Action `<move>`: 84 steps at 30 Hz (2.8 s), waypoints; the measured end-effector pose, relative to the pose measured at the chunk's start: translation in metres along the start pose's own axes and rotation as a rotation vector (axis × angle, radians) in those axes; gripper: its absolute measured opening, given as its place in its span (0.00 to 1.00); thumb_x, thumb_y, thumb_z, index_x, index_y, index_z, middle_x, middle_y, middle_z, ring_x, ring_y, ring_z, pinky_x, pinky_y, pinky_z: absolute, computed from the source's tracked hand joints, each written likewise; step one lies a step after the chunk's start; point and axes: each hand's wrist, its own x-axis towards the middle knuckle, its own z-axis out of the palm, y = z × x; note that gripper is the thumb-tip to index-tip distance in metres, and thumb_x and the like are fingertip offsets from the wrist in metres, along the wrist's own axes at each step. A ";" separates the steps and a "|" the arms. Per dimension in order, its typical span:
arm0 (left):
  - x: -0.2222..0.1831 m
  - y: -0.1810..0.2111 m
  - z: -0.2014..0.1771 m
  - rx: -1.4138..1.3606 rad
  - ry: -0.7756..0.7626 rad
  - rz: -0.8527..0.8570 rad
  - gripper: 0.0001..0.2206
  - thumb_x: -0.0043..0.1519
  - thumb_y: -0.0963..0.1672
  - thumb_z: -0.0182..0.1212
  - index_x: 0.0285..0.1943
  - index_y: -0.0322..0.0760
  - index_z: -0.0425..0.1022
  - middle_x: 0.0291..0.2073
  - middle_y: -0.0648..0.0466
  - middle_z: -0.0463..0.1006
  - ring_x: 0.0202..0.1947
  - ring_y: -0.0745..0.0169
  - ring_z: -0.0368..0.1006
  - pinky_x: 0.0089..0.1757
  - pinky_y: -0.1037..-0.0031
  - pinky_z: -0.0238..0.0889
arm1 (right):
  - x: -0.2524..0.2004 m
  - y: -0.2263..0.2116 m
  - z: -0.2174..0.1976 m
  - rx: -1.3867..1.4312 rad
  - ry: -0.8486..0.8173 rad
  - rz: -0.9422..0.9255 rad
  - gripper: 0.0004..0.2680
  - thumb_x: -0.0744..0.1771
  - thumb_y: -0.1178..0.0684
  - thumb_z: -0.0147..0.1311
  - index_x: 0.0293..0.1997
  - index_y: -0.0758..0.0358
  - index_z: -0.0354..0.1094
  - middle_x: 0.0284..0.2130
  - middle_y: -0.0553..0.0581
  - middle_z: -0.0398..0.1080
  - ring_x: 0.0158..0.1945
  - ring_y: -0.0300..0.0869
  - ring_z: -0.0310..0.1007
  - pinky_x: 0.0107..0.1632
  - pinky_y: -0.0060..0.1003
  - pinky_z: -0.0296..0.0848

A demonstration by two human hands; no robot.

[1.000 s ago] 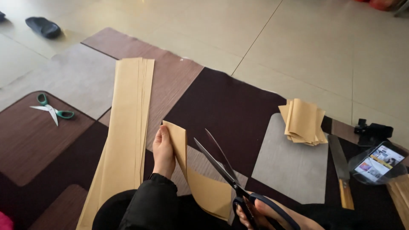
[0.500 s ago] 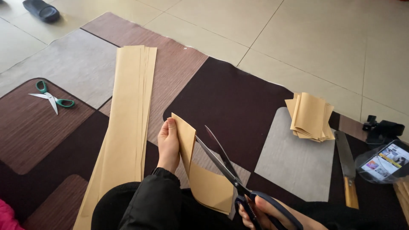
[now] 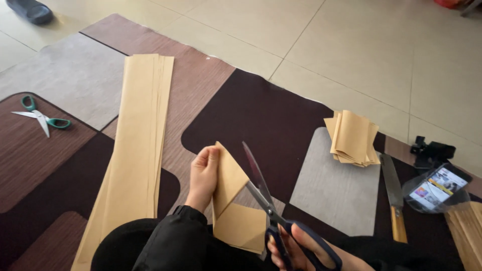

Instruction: Folding and cutting brown paper strips into smaller rectangular patterns using scissors.

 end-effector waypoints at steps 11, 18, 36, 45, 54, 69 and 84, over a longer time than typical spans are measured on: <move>-0.013 0.001 0.017 0.062 -0.148 0.023 0.14 0.70 0.49 0.59 0.46 0.34 0.82 0.26 0.60 0.75 0.23 0.77 0.65 0.27 0.83 0.61 | 0.002 -0.013 0.030 0.097 0.107 -0.033 0.31 0.66 0.24 0.36 0.58 0.68 0.59 0.43 0.62 0.65 0.41 0.46 0.69 0.40 0.43 0.73; -0.009 0.004 0.013 0.079 -0.129 0.015 0.13 0.69 0.48 0.60 0.47 0.34 0.84 0.28 0.57 0.80 0.24 0.76 0.68 0.28 0.83 0.63 | 0.005 0.007 0.002 0.271 0.245 -0.023 0.31 0.65 0.23 0.43 0.49 0.71 0.65 0.32 0.62 0.67 0.27 0.45 0.69 0.18 0.36 0.68; -0.011 0.002 0.012 0.103 -0.198 -0.004 0.12 0.69 0.47 0.61 0.46 0.34 0.85 0.27 0.57 0.79 0.23 0.76 0.67 0.28 0.83 0.63 | 0.012 0.010 0.001 0.237 0.049 -0.057 0.31 0.66 0.20 0.33 0.54 0.63 0.61 0.37 0.59 0.65 0.34 0.46 0.71 0.33 0.36 0.67; -0.009 -0.003 0.011 0.081 -0.275 -0.065 0.13 0.69 0.48 0.59 0.47 0.35 0.84 0.28 0.54 0.80 0.25 0.73 0.69 0.30 0.81 0.66 | 0.015 0.012 0.002 0.235 0.087 -0.043 0.32 0.65 0.19 0.34 0.51 0.64 0.62 0.35 0.59 0.65 0.31 0.45 0.70 0.30 0.35 0.66; -0.012 0.009 0.011 0.143 -0.209 -0.041 0.13 0.68 0.47 0.60 0.47 0.33 0.84 0.28 0.53 0.82 0.24 0.72 0.72 0.28 0.81 0.68 | 0.014 -0.005 0.020 0.197 0.358 -0.014 0.26 0.67 0.31 0.49 0.44 0.75 0.65 0.27 0.62 0.67 0.19 0.41 0.66 0.14 0.31 0.67; -0.007 0.004 0.000 0.324 0.026 0.011 0.15 0.69 0.47 0.58 0.55 0.32 0.82 0.42 0.50 0.85 0.39 0.64 0.78 0.41 0.75 0.70 | 0.037 -0.047 -0.067 -0.399 1.164 -0.201 0.11 0.69 0.53 0.56 0.49 0.73 0.70 0.34 0.60 0.71 0.30 0.45 0.70 0.36 0.38 0.72; 0.006 -0.044 -0.019 -0.149 0.028 -0.103 0.13 0.73 0.41 0.55 0.63 0.26 0.72 0.50 0.42 0.78 0.46 0.58 0.75 0.46 0.73 0.69 | 0.066 -0.012 0.012 -0.714 0.671 -0.246 0.15 0.71 0.48 0.56 0.65 0.61 0.71 0.40 0.49 0.76 0.27 0.29 0.68 0.31 0.24 0.68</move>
